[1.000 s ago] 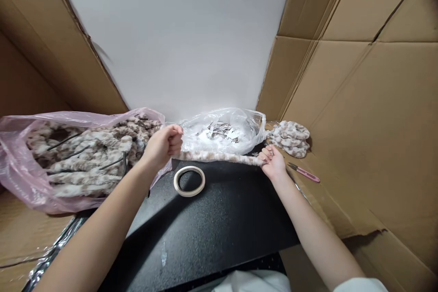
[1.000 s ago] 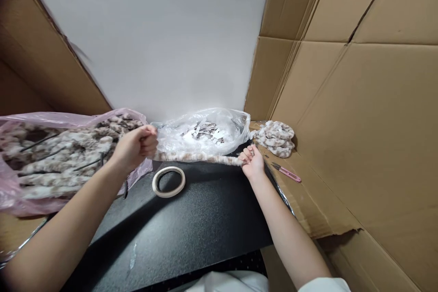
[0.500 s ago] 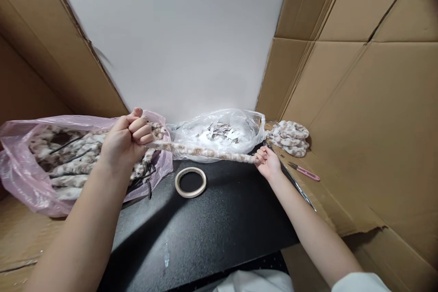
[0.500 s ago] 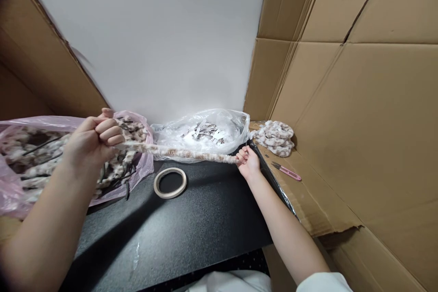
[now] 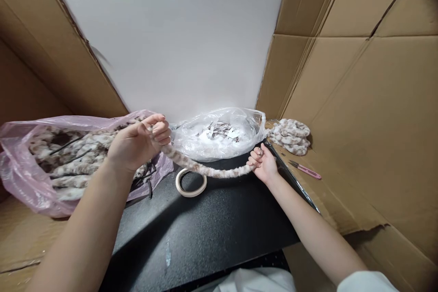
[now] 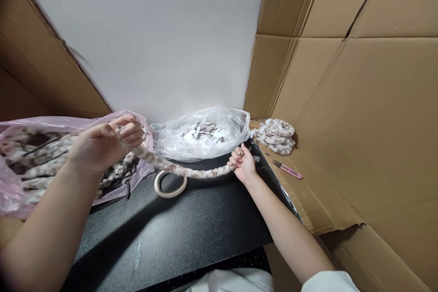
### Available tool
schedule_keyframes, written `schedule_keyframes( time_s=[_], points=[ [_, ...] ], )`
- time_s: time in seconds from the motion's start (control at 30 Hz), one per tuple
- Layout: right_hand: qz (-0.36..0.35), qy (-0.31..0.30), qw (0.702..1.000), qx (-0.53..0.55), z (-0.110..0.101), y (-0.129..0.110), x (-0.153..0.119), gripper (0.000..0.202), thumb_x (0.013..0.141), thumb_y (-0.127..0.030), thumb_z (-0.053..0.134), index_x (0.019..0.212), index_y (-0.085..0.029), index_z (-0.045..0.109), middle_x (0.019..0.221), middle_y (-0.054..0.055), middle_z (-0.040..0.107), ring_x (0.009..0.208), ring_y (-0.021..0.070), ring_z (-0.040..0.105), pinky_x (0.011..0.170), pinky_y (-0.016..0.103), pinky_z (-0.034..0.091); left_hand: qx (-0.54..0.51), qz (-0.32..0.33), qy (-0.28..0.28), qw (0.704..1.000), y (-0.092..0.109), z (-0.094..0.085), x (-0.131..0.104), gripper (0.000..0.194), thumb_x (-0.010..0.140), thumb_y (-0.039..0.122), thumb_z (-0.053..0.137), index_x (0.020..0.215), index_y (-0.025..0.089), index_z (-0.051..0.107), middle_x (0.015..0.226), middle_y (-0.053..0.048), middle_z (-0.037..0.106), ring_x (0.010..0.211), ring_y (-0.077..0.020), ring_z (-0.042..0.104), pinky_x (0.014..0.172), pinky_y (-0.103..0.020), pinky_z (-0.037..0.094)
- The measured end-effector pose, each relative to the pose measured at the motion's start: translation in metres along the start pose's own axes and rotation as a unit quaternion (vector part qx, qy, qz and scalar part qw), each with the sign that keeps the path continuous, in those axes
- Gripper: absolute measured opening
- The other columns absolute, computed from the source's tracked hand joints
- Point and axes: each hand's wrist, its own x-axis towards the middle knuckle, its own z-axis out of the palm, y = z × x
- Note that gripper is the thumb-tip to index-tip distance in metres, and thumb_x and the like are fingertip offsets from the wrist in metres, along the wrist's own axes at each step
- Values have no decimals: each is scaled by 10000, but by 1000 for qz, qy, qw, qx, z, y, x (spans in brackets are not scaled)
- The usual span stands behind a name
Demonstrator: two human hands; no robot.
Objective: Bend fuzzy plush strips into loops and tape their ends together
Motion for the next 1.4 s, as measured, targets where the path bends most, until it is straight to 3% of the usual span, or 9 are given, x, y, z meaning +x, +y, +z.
schedule_keyframes(
  time_s=[0.2,0.4,0.5,0.57,0.67,0.83,1.13,1.3,1.4],
  points=[
    [9,11,1000,-23,1,5,-1,385,940,-332,333,581,-195,359,450,-77,284,374,77,218,494,222,408,70,-66,1,995,-19,6,2,121,744,80,504,793,107,611,624,-48,568,581,-118,514,541,-199,451],
    [-5,14,996,-86,3,8,-1,248,878,-338,484,675,-198,464,500,-81,363,403,74,318,557,239,452,136,-118,-44,983,-36,14,-1,125,800,192,587,919,157,572,669,-14,587,581,-109,534,530,-192,435],
    [-18,-12,993,-119,7,15,-5,220,820,-304,582,669,-192,467,485,-104,329,372,46,232,482,197,382,164,-160,-79,970,-55,27,-2,200,811,231,577,996,184,519,716,-24,622,568,-102,539,513,-186,409],
    [-25,-42,986,-161,11,24,-10,248,759,-297,663,657,-189,465,481,-115,312,370,30,196,438,181,305,184,-198,-77,960,-74,37,-1,257,837,282,531,1072,192,479,674,-13,621,416,-52,386,407,-157,271],
    [-26,-79,956,-282,18,40,-21,258,670,-329,754,737,-187,549,495,-108,358,391,35,263,415,190,219,204,-267,-46,941,-105,47,-2,383,881,455,423,1165,199,428,555,33,550,353,-40,234,377,-163,156],
    [-33,-125,874,-468,28,55,-33,315,643,-324,776,884,-159,657,475,-110,341,431,47,251,436,208,193,177,-279,-33,943,-139,48,-5,620,811,684,395,1179,185,391,485,95,381,356,-47,214,387,-185,159],
    [10,-124,872,-474,27,56,-32,232,718,-387,682,784,-181,596,584,-14,634,493,111,506,521,242,377,275,-257,-64,924,-143,48,-9,674,822,714,327,1211,170,411,561,4,543,400,-90,348,410,-223,224],
    [-26,-117,865,-488,26,55,-31,272,747,-448,661,750,-184,599,550,-30,579,474,98,446,490,229,318,309,-248,-111,911,-133,50,-9,589,845,648,357,1130,147,483,587,-29,604,434,-118,417,438,-234,302],
    [-93,-69,864,-490,21,51,-25,284,742,-455,673,716,-179,609,517,-58,464,474,81,358,473,222,264,394,-255,-144,871,-117,48,-8,499,815,613,463,923,137,569,580,-27,597,509,-144,508,510,-245,374]
  ],
)
